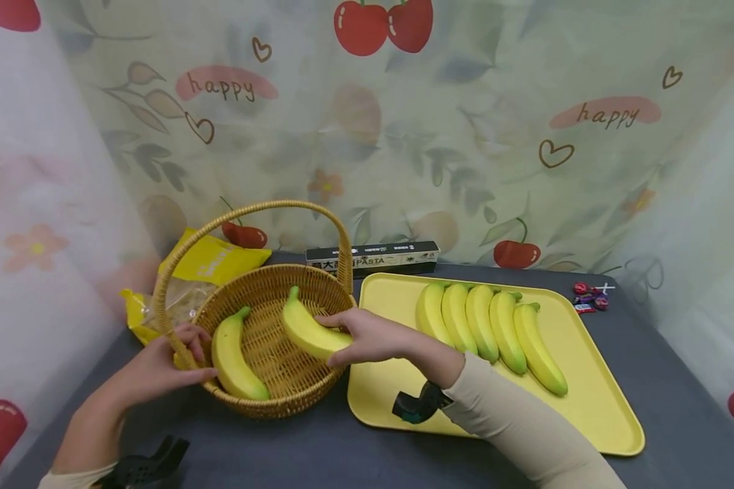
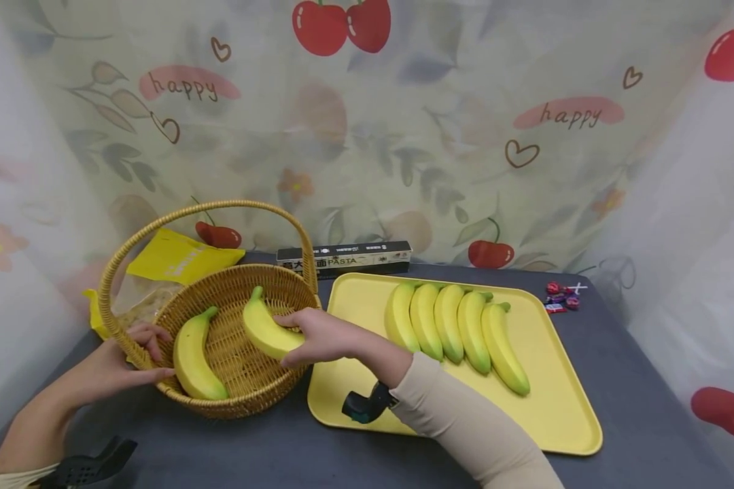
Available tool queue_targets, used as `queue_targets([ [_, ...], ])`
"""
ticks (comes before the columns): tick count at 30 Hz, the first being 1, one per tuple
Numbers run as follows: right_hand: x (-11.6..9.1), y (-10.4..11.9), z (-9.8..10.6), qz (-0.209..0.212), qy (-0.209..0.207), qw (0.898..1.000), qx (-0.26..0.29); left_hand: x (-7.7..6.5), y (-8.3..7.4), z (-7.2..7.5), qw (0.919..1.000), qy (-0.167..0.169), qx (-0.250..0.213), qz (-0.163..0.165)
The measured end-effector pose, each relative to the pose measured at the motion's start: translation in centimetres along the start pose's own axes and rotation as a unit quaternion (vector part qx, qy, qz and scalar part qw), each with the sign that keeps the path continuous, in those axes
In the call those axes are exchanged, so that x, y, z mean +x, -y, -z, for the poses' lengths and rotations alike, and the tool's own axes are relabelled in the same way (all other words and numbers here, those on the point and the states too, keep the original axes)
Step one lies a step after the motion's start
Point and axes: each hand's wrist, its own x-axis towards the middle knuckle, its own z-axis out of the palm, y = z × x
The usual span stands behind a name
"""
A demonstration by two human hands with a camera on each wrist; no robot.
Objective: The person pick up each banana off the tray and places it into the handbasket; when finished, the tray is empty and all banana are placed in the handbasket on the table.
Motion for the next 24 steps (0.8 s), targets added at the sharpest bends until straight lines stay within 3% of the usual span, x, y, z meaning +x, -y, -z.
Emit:
queue_targets([
  [7, 3.1, 0.7, 0.3, 0.005, 0.042, 0.999, -0.028, 0.0, -0.1, 0.1, 1.0000, -0.002, 0.009, -0.002],
  [14, 6.0, 1.1, 0.1, 0.019, 0.076, 0.997, -0.014, 0.1, -0.2, 0.0, 1.0000, 0.001, 0.007, 0.000],
  [18, 7.7, 1.0, -0.1, 0.022, 0.083, 0.996, -0.018, 0.0, -0.2, 0.0, 1.0000, -0.002, 0.008, -0.003],
  [24, 9.4, 1.2, -0.5, -0.012, 0.077, 0.997, 0.011, 0.0, -0.1, 0.0, 1.0000, -0.002, 0.004, -0.003],
])
